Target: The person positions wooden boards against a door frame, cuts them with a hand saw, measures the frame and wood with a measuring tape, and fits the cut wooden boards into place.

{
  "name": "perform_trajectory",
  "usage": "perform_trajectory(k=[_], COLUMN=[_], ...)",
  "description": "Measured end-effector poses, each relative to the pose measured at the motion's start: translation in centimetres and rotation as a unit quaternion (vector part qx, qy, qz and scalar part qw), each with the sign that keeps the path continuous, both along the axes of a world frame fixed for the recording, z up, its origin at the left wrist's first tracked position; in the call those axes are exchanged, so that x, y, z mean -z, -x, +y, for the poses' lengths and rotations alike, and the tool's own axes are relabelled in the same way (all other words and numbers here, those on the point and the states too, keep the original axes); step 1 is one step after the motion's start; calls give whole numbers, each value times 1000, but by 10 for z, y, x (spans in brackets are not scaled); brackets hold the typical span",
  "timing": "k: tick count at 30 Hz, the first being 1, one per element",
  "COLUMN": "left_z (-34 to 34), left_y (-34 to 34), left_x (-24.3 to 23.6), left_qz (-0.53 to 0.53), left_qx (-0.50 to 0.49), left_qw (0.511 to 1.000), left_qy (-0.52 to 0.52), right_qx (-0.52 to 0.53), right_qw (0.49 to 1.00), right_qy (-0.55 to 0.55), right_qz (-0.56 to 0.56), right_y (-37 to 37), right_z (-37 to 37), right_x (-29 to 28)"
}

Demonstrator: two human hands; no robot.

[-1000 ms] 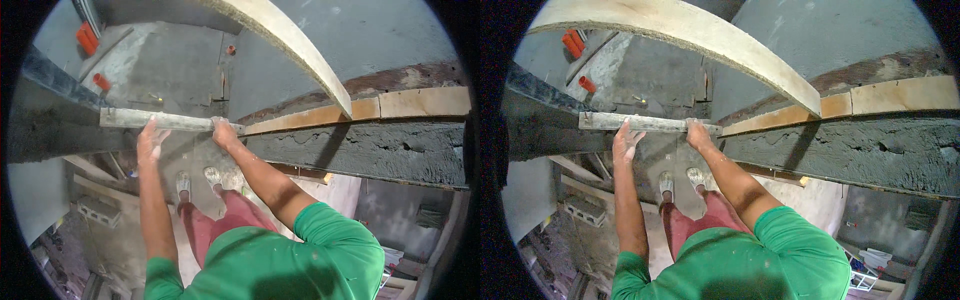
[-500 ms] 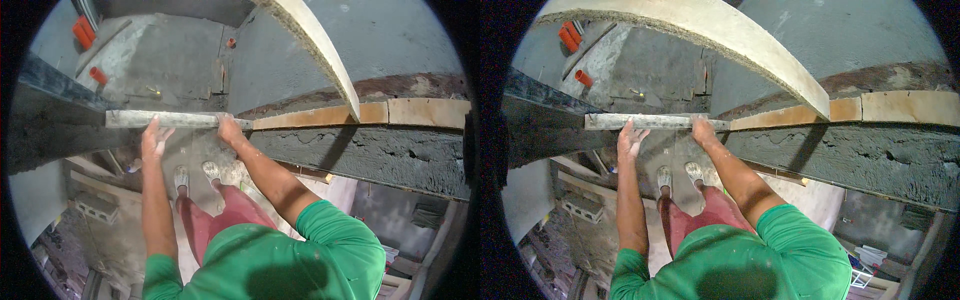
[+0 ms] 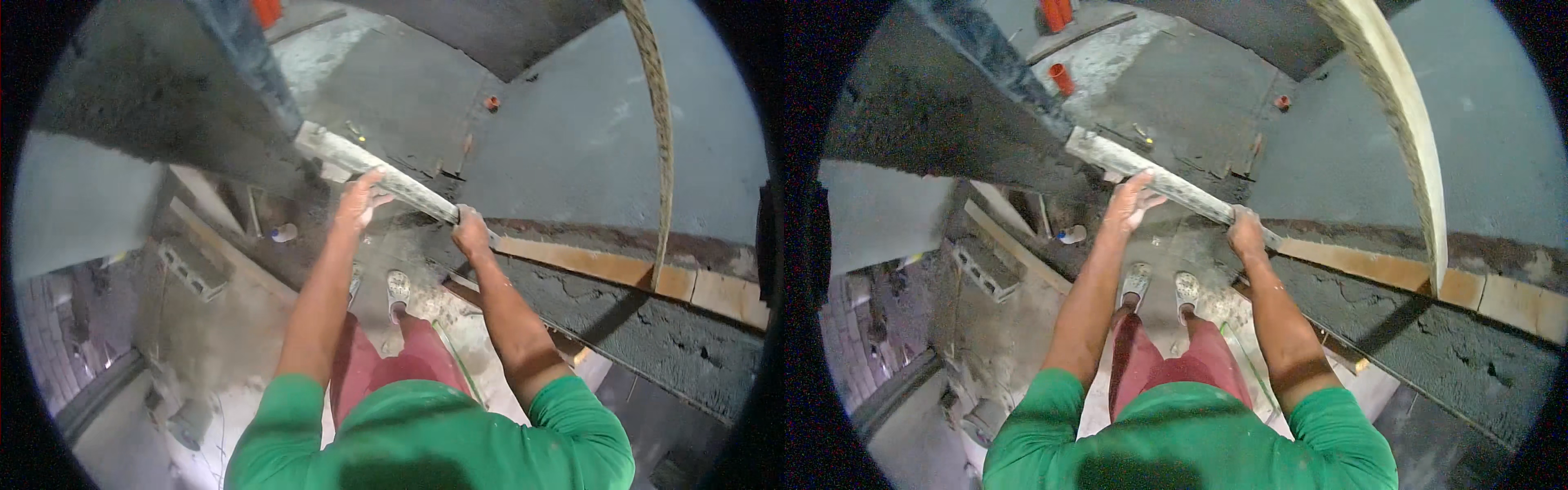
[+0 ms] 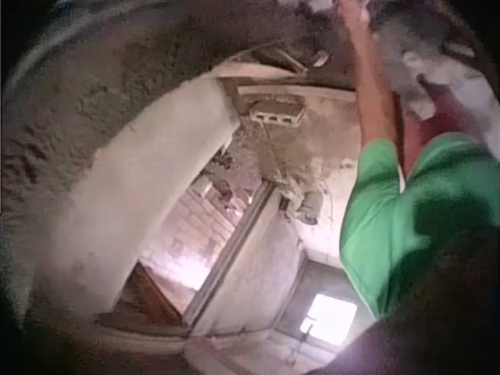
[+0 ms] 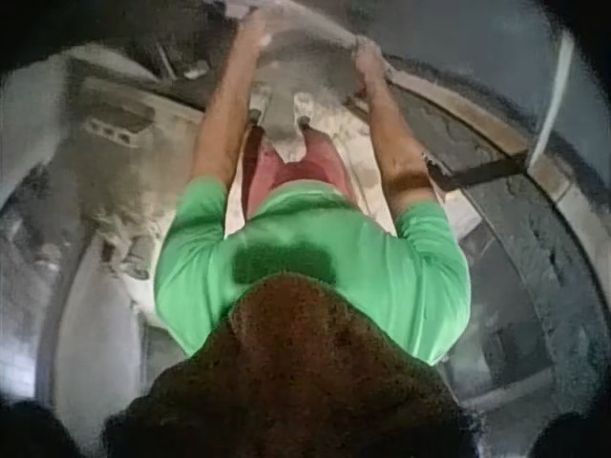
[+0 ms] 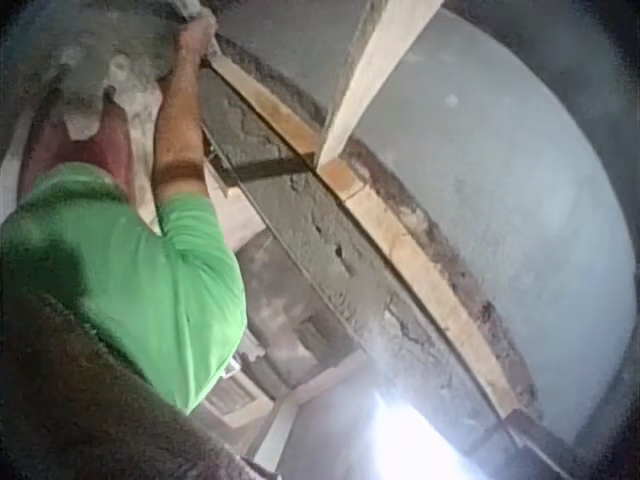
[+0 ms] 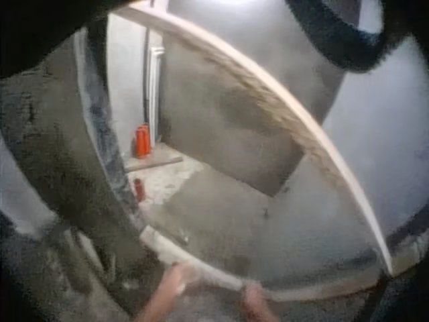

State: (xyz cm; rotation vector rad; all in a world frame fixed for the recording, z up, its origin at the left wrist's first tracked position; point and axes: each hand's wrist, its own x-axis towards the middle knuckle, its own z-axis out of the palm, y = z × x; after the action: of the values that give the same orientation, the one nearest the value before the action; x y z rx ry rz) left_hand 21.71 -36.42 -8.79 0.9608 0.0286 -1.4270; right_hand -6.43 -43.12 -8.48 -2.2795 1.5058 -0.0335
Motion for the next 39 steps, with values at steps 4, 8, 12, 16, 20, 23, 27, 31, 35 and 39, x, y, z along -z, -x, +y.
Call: perform_trajectory(k=[4, 8, 12, 16, 20, 23, 27, 31, 35, 39], left_z=[-3, -6, -15, 4, 5, 9, -2, -12, -19, -15], left_y=[2, 5, 8, -14, -38, -59, -77, -77, -72, -74], left_x=[2, 5, 5, 24, 4, -16, -28, -14, -17, -23], left_qz=[1, 5, -7, -45, -12, 19, -4, -74, -168, -215], left_qx=[-3, 7, -4, 30, -64, -113, -175, -185, -157, -171], left_qw=[1000, 1000, 1000, 998, 996, 987, 980, 979, 973, 961], left_qy=[11, -6, -28, -31, 57, 113, 93, 32, -5, -39], right_qx=[0, 4, -15, -45, -41, -62, -69, -61, -62, -72], right_qw=[1000, 999, 1000, 997, 990, 995, 996, 995, 996, 995], right_qy=[-8, -24, 6, -12, -47, 6, 4, -21, -21, -29], right_qz=[5, 29, -10, 59, 128, 79, 61, 77, 65, 65], right_y=[3, 2, 12, 1, 0, 7, 1, -3, 5, 1], right_z=[-2, -4, -12, -9, -13, -12, -12, -16, -22, -20], right_x=[2, -8, -1, 0, -14, -5, -8, -12, -3, -5])
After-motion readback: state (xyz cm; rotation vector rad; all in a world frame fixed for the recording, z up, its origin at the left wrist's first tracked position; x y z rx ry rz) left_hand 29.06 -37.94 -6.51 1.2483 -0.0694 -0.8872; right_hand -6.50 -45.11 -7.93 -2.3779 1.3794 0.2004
